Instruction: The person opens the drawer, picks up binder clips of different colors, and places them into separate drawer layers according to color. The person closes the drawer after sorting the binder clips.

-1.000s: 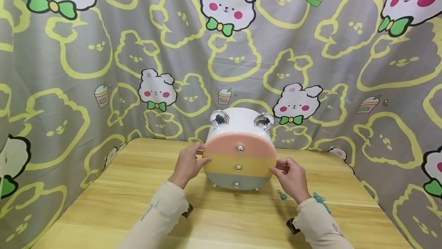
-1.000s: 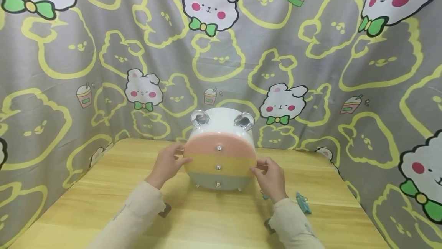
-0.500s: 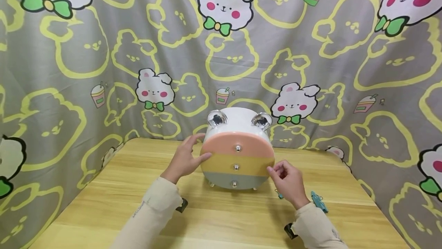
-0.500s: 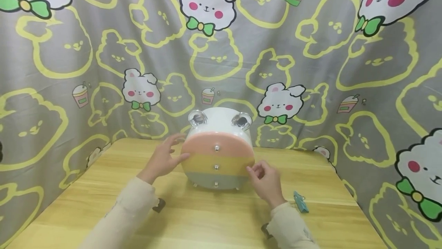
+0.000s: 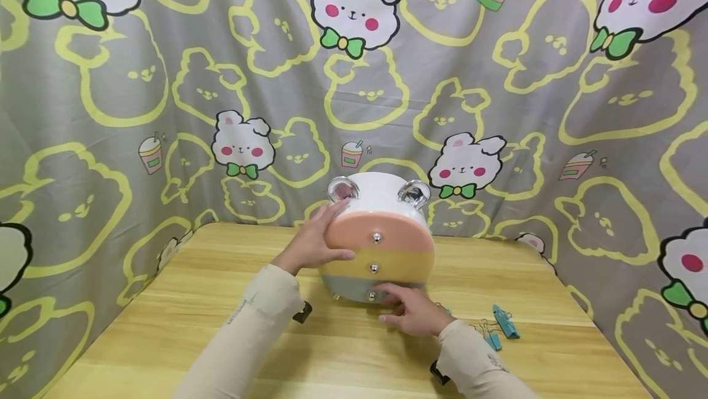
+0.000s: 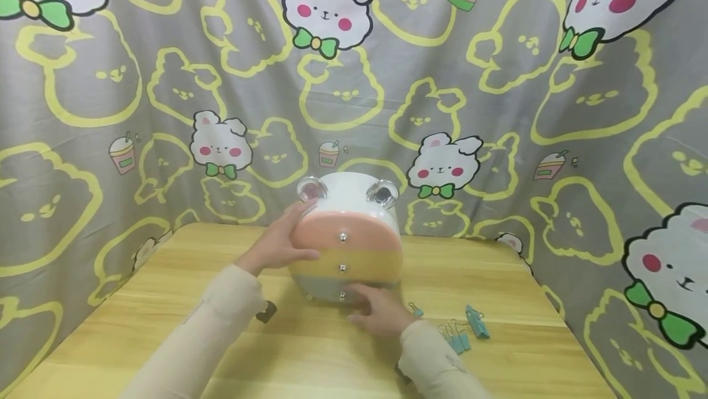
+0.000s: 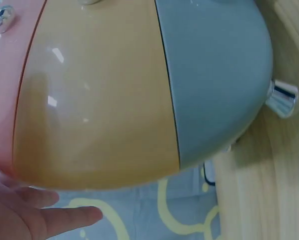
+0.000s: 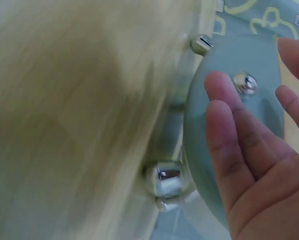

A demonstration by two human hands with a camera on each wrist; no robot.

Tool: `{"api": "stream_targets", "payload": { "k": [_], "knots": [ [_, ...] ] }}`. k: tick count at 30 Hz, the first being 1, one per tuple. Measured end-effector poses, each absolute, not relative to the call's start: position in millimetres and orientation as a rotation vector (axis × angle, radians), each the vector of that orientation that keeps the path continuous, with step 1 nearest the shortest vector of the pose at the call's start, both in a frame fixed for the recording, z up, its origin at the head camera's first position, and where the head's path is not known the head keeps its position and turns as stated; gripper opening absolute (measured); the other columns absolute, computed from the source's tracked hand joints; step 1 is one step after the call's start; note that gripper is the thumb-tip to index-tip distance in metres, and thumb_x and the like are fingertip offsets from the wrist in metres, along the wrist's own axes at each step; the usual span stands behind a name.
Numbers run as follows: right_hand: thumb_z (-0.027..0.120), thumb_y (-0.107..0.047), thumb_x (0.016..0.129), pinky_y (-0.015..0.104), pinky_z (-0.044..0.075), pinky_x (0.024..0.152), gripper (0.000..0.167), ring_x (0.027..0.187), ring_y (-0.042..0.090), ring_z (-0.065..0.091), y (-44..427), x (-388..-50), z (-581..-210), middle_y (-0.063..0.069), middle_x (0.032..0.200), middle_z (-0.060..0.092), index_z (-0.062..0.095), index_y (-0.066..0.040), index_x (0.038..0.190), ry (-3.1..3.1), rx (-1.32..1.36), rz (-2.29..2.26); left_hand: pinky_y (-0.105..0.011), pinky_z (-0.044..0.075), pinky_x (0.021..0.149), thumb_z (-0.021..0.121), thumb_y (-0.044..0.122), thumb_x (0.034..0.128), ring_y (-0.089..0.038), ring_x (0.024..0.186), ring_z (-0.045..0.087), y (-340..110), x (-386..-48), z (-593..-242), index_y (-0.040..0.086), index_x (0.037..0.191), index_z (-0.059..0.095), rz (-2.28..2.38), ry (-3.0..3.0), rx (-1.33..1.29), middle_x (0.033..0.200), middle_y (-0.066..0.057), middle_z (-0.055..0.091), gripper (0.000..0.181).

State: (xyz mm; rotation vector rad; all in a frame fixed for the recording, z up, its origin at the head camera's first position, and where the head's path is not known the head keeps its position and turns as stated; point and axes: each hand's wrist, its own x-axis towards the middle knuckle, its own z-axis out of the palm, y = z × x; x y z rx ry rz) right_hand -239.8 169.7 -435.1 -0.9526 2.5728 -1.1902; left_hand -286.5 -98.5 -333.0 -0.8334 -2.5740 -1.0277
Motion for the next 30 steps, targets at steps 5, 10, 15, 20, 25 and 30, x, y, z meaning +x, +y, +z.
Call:
{"api": "stream_targets", "payload": {
  "k": [5,10,15,20,25,30],
  "knots": [
    [0.068,-0.021,0.092,0.025,0.053,0.077,0.054,0.100,0.027,0.066,156.0,-245.4,-438.2,0.013,0.130,0.058,0.049,-0.016,0.142,2.568,-0.958,-1.184,-0.063,0.036,0.099,0.083,0.030,0.0783,-0.048,0.133,0.034,-95.2,-288.4,-336.2,0.030,0.151,0.032,-1.053,-2.564,-0.811,0.156,-0.024,0.017,0.088],
    [0.069,-0.020,0.092,0.026,0.053,0.075,0.053,0.098,0.027,0.066,150.7,-248.1,-438.9,0.015,0.129,0.058,0.050,-0.011,0.141,2.579,-0.954,-1.176,-0.062,0.037,0.099,0.079,0.024,0.0827,-0.048,0.131,0.037,-93.5,-288.3,-337.6,0.027,0.150,0.034,-1.061,-2.545,-0.798,0.156,-0.025,0.018,0.082],
    [0.069,-0.020,0.091,0.025,0.053,0.074,0.050,0.093,0.020,0.067,150.0,-248.7,-442.3,0.014,0.124,0.061,0.053,-0.009,0.138,2.597,-0.957,-1.148,-0.063,0.036,0.098,0.078,0.024,0.0842,-0.050,0.130,0.037,-91.8,-287.6,-338.8,0.028,0.151,0.032,-1.086,-2.560,-0.805,0.156,-0.027,0.014,0.081],
    [0.070,-0.020,0.091,0.026,0.053,0.074,0.048,0.092,0.020,0.067,149.1,-248.9,-442.1,0.014,0.119,0.064,0.055,-0.010,0.135,2.606,-0.954,-1.139,-0.063,0.037,0.098,0.076,0.023,0.0854,-0.051,0.128,0.039,-91.5,-287.2,-338.9,0.029,0.151,0.030,-1.083,-2.572,-0.804,0.157,-0.027,0.012,0.081],
    [0.070,-0.021,0.090,0.027,0.054,0.075,0.046,0.092,0.021,0.067,148.5,-246.4,-439.4,0.013,0.117,0.065,0.057,-0.010,0.133,2.637,-0.935,-1.114,-0.063,0.037,0.098,0.075,0.023,0.0865,-0.051,0.126,0.041,-90.6,-287.3,-339.2,0.029,0.151,0.029,-1.097,-2.569,-0.824,0.157,-0.026,0.011,0.080],
    [0.072,-0.020,0.089,0.028,0.054,0.076,0.043,0.094,0.024,0.067,146.1,-243.0,-437.8,0.014,0.116,0.066,0.060,-0.009,0.129,2.637,-0.934,-1.134,-0.063,0.038,0.096,0.075,0.022,0.0866,-0.049,0.122,0.045,-91.4,-287.6,-340.3,0.029,0.151,0.028,-1.109,-2.564,-0.824,0.157,-0.026,0.012,0.080]
  ]
}}
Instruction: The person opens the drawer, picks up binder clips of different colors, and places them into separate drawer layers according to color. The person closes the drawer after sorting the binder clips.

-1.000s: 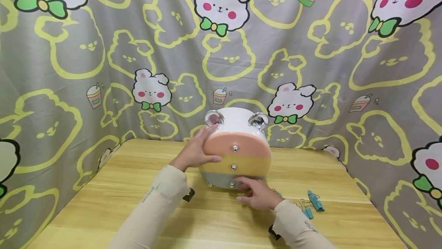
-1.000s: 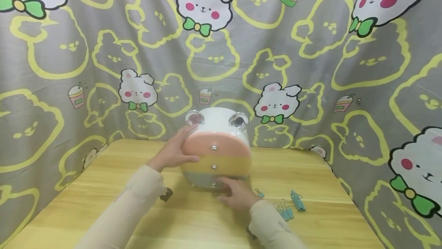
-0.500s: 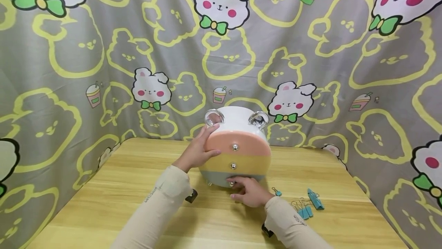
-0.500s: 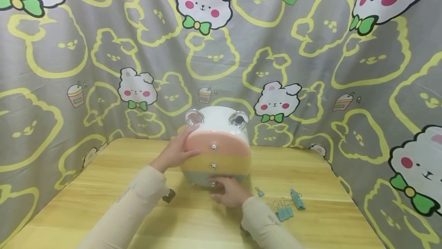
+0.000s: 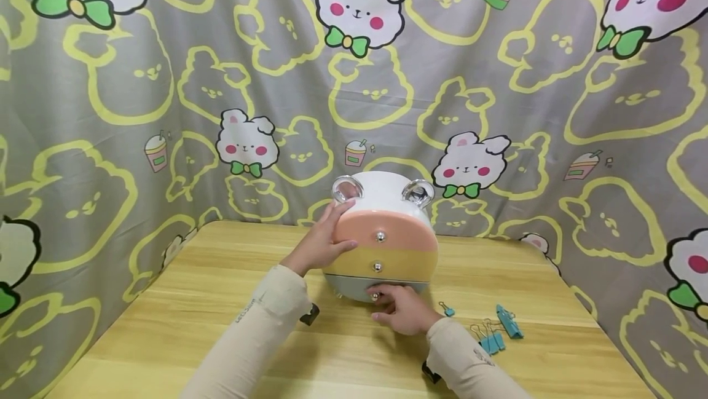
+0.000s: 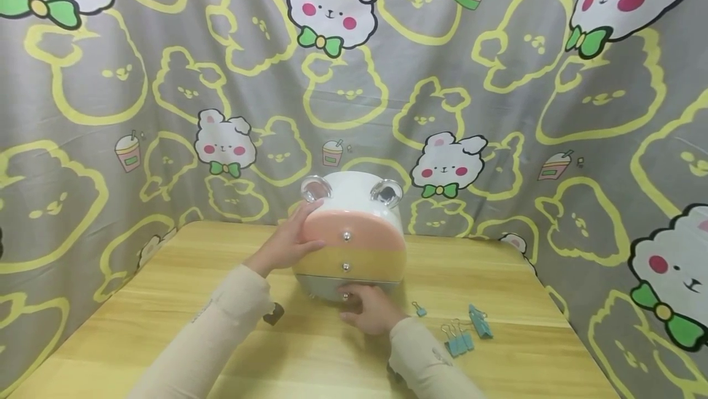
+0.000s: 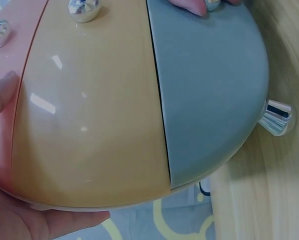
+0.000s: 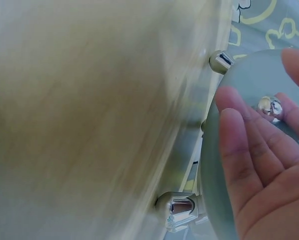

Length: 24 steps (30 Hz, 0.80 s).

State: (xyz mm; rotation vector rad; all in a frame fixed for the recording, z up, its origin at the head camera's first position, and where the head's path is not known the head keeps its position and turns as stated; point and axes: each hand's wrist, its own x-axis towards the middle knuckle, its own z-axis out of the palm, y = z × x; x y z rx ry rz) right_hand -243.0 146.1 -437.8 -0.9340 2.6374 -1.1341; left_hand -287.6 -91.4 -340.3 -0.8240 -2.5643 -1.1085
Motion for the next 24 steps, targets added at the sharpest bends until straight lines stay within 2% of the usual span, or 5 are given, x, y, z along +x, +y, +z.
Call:
{"api": "stream_targets", "payload": {
  "k": [5,16,24],
  "knots": [
    [0.073,-0.018,0.088,0.025,0.054,0.077,0.040,0.096,0.025,0.067,144.3,-237.8,-435.2,0.013,0.117,0.066,0.062,-0.006,0.125,2.602,-0.958,-1.171,-0.063,0.038,0.096,0.076,0.022,0.0861,-0.049,0.123,0.045,-91.4,-287.4,-339.9,0.030,0.151,0.028,-1.114,-2.557,-0.820,0.157,-0.026,0.012,0.081],
    [0.073,-0.017,0.089,0.022,0.053,0.077,0.038,0.097,0.018,0.067,148.6,-223.9,-438.1,0.008,0.113,0.068,0.062,-0.011,0.124,2.520,-0.991,-1.170,-0.064,0.038,0.096,0.076,0.021,0.0862,-0.050,0.124,0.044,-90.1,-284.9,-337.7,0.030,0.151,0.028,-1.115,-2.564,-0.801,0.157,-0.025,0.011,0.080],
    [0.071,-0.015,0.090,0.021,0.053,0.075,0.035,0.095,0.014,0.067,149.6,-209.4,-437.7,0.007,0.108,0.070,0.061,-0.009,0.124,2.448,-1.028,-1.184,-0.062,0.039,0.097,0.076,0.021,0.0861,-0.046,0.122,0.046,-90.0,-286.2,-340.0,0.030,0.151,0.028,-1.097,-2.572,-0.797,0.157,-0.022,0.015,0.081]
  ]
}}
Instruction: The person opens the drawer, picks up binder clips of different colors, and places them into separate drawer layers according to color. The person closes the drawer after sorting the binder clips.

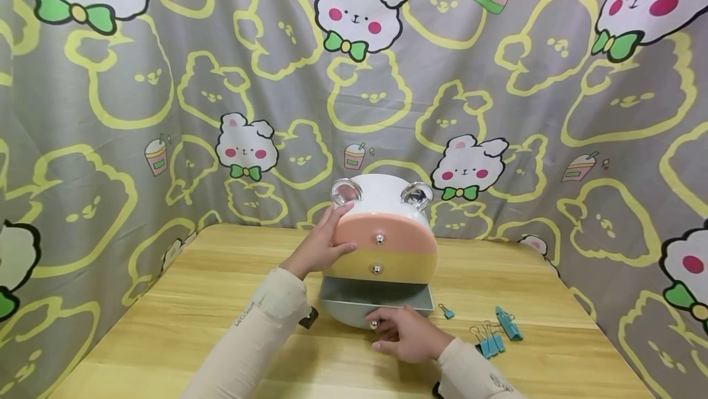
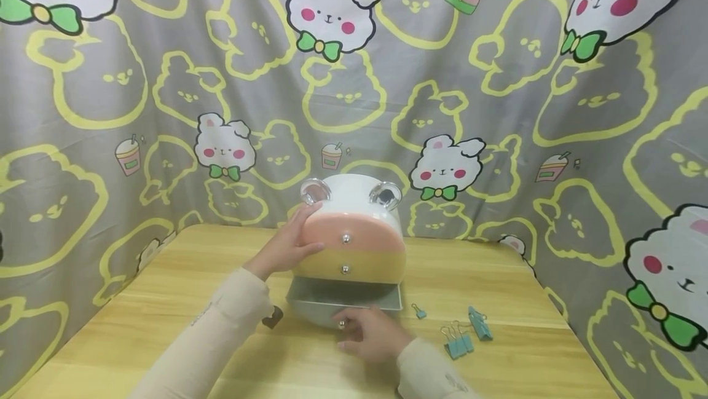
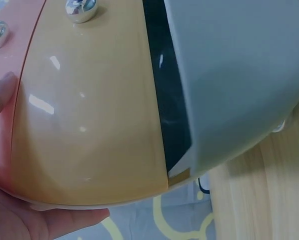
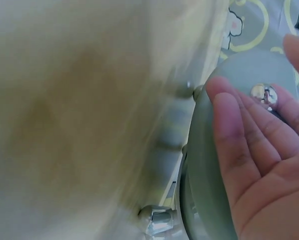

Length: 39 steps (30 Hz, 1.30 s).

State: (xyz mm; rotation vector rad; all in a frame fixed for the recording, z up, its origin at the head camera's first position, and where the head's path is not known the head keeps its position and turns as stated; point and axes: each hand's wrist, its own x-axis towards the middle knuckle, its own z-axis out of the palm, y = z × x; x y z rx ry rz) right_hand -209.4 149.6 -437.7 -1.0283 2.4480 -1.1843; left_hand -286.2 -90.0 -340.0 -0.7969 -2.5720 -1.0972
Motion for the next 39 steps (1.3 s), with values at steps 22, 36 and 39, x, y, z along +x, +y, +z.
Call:
{"api": "stream_targets", "payload": {
  "k": [22,36,39],
  "knots": [
    [0.069,-0.023,0.092,0.022,0.053,0.071,0.040,0.091,0.004,0.065,157.0,-176.1,-432.9,0.005,0.117,0.067,0.058,-0.011,0.128,2.399,-1.130,-1.100,-0.060,0.040,0.096,0.075,0.020,0.0862,-0.043,0.118,0.050,-87.8,-284.8,-339.5,0.030,0.151,0.027,-1.113,-2.595,-0.766,0.158,-0.020,0.013,0.082],
    [0.066,-0.019,0.094,0.021,0.053,0.071,0.044,0.094,0.007,0.066,162.2,-169.9,-417.1,0.007,0.112,0.070,0.053,-0.005,0.134,2.366,-1.271,-1.071,-0.060,0.040,0.096,0.074,0.020,0.0874,-0.041,0.115,0.052,-89.5,-285.6,-338.9,0.031,0.151,0.026,-1.132,-2.611,-0.774,0.158,-0.020,0.011,0.081],
    [0.066,-0.018,0.094,0.021,0.053,0.071,0.044,0.096,0.010,0.066,164.4,-169.7,-415.3,0.009,0.110,0.070,0.053,-0.003,0.133,2.352,-1.264,-1.110,-0.060,0.039,0.097,0.073,0.020,0.0884,-0.042,0.118,0.050,-90.9,-286.1,-337.1,0.031,0.152,0.024,-1.129,-2.634,-0.787,0.159,-0.020,0.008,0.081]
  ]
}}
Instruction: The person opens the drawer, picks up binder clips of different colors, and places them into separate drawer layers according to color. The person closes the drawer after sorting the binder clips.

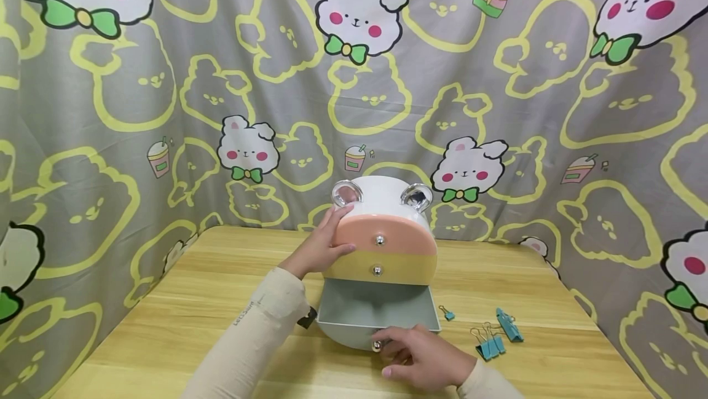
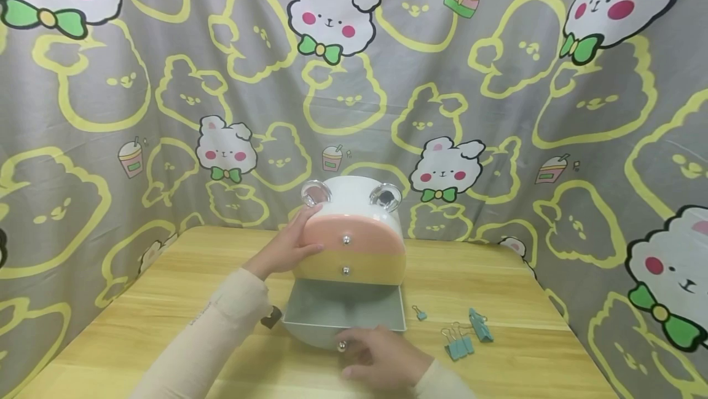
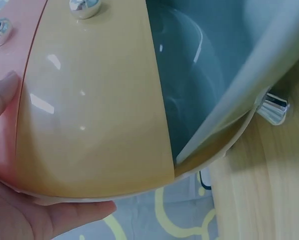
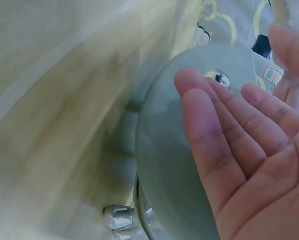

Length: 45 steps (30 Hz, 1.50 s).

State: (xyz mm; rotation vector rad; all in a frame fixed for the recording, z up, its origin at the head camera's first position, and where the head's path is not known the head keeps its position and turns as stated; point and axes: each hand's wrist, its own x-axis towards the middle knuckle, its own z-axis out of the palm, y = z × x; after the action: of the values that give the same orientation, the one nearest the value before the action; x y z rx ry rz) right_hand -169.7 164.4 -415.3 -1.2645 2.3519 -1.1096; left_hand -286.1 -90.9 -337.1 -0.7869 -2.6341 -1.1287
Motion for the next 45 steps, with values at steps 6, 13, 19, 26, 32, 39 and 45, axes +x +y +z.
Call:
{"api": "stream_targets", "payload": {
  "k": [6,13,19,26,32,39,45],
  "knots": [
    [0.067,-0.020,0.094,0.020,0.053,0.071,0.047,0.093,0.007,0.066,165.7,-171.5,-420.5,0.012,0.119,0.066,0.053,-0.003,0.135,2.360,-1.223,-1.088,-0.062,0.036,0.100,0.070,0.019,0.0906,-0.045,0.124,0.045,-93.9,-286.3,-332.5,0.030,0.154,0.022,-1.123,-2.667,-0.836,0.159,-0.021,0.005,0.080],
    [0.068,-0.020,0.093,0.019,0.053,0.071,0.047,0.095,0.008,0.065,163.7,-171.0,-424.9,0.013,0.124,0.063,0.053,-0.003,0.134,2.403,-1.236,-1.045,-0.060,0.036,0.100,0.069,0.018,0.0918,-0.043,0.121,0.047,-95.7,-286.3,-331.3,0.026,0.154,0.020,-1.108,-2.659,-0.893,0.159,-0.022,0.007,0.079],
    [0.069,-0.022,0.092,0.020,0.053,0.072,0.049,0.094,0.006,0.065,162.4,-169.0,-421.1,0.015,0.124,0.064,0.052,-0.003,0.134,2.395,-1.229,-1.040,-0.060,0.036,0.101,0.068,0.017,0.0918,-0.043,0.121,0.047,-97.9,-286.8,-332.2,0.026,0.154,0.021,-1.112,-2.656,-0.900,0.159,-0.021,0.007,0.079],
    [0.068,-0.018,0.093,0.020,0.053,0.072,0.043,0.092,0.007,0.066,162.7,-163.8,-410.8,0.012,0.113,0.069,0.055,0.001,0.129,2.385,-1.278,-1.053,-0.062,0.036,0.099,0.068,0.015,0.0919,-0.044,0.121,0.047,-98.2,-286.2,-332.2,0.024,0.154,0.021,-1.115,-2.625,-0.921,0.158,-0.023,0.008,0.078],
    [0.068,-0.015,0.092,0.021,0.054,0.068,0.034,0.090,0.006,0.066,169.6,-161.7,-400.6,0.008,0.107,0.070,0.061,-0.001,0.122,2.406,-1.268,-1.169,-0.062,0.035,0.100,0.068,0.016,0.0921,-0.044,0.122,0.046,-98.3,-286.9,-332.4,0.026,0.154,0.021,-1.118,-2.642,-0.914,0.159,-0.021,0.007,0.079],
    [0.067,-0.021,0.093,0.026,0.055,0.068,0.033,0.087,0.007,0.066,187.3,-163.5,-391.2,0.011,0.104,0.068,0.062,-0.001,0.120,2.508,-1.195,-1.240,-0.063,0.034,0.101,0.068,0.016,0.0923,-0.047,0.125,0.043,-98.3,-287.4,-333.1,0.026,0.154,0.021,-1.120,-2.643,-0.901,0.159,-0.023,0.005,0.078],
    [0.067,-0.015,0.093,0.027,0.055,0.062,0.026,0.076,0.007,0.066,205.1,-166.2,-389.1,-0.001,0.091,0.066,0.064,-0.001,0.114,2.663,-1.103,-1.316,-0.063,0.032,0.102,0.068,0.016,0.0924,-0.049,0.129,0.038,-97.6,-286.3,-333.7,0.027,0.154,0.021,-1.124,-2.643,-0.891,0.159,-0.024,0.005,0.078]
  ]
}}
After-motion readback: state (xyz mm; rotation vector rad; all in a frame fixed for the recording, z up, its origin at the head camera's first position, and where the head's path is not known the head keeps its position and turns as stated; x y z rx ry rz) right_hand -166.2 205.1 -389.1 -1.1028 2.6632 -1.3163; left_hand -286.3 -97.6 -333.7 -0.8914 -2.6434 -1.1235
